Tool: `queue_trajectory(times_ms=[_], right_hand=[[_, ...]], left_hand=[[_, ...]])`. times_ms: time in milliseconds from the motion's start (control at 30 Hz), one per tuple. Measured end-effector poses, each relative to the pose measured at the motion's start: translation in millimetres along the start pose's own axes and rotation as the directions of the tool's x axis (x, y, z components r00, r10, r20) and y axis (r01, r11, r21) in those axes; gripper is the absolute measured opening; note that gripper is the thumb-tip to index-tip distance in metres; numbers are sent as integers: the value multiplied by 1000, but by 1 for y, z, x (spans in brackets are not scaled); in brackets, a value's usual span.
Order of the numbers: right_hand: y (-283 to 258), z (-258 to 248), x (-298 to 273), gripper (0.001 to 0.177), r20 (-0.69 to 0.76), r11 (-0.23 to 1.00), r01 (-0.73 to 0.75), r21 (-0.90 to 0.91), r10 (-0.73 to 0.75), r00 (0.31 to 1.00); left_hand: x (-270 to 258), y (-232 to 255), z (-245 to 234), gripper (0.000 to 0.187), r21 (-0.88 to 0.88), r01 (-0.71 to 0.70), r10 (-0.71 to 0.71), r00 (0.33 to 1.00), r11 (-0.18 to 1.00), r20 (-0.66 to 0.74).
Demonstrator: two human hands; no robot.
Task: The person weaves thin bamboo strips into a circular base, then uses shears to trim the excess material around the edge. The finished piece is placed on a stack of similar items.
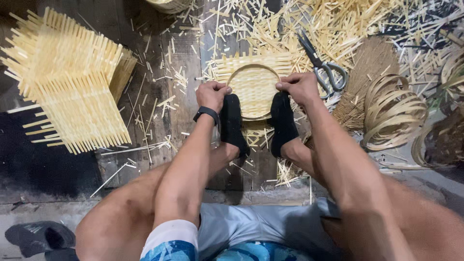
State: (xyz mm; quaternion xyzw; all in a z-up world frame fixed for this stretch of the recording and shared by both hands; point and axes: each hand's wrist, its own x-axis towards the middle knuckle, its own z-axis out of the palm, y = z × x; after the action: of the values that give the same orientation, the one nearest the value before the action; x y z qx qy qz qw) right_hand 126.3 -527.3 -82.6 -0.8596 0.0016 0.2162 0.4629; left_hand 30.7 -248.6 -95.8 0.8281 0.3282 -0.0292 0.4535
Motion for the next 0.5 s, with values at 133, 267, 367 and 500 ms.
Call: queue_trajectory(times_ms=[133,267,367,500], right_hand=[[-18,10,-26,18,-233,924,216,-316,-296,926],[-27,65,-77,46,30,809,-571,135,573,819],[-21,100,-106,34,294,463,-632,621,610,736],[-2,125,-111,30,107,627,-552,550,602,791]], left_hand=[[9,25,-10,17,269,-93,59,989,959,134],[25,49,8,23,275,-711,726,684,647,62],[37,56,28,19,135,-800,794,599,585,109],[40,45,42,14,52,-695,691,719,717,73]])
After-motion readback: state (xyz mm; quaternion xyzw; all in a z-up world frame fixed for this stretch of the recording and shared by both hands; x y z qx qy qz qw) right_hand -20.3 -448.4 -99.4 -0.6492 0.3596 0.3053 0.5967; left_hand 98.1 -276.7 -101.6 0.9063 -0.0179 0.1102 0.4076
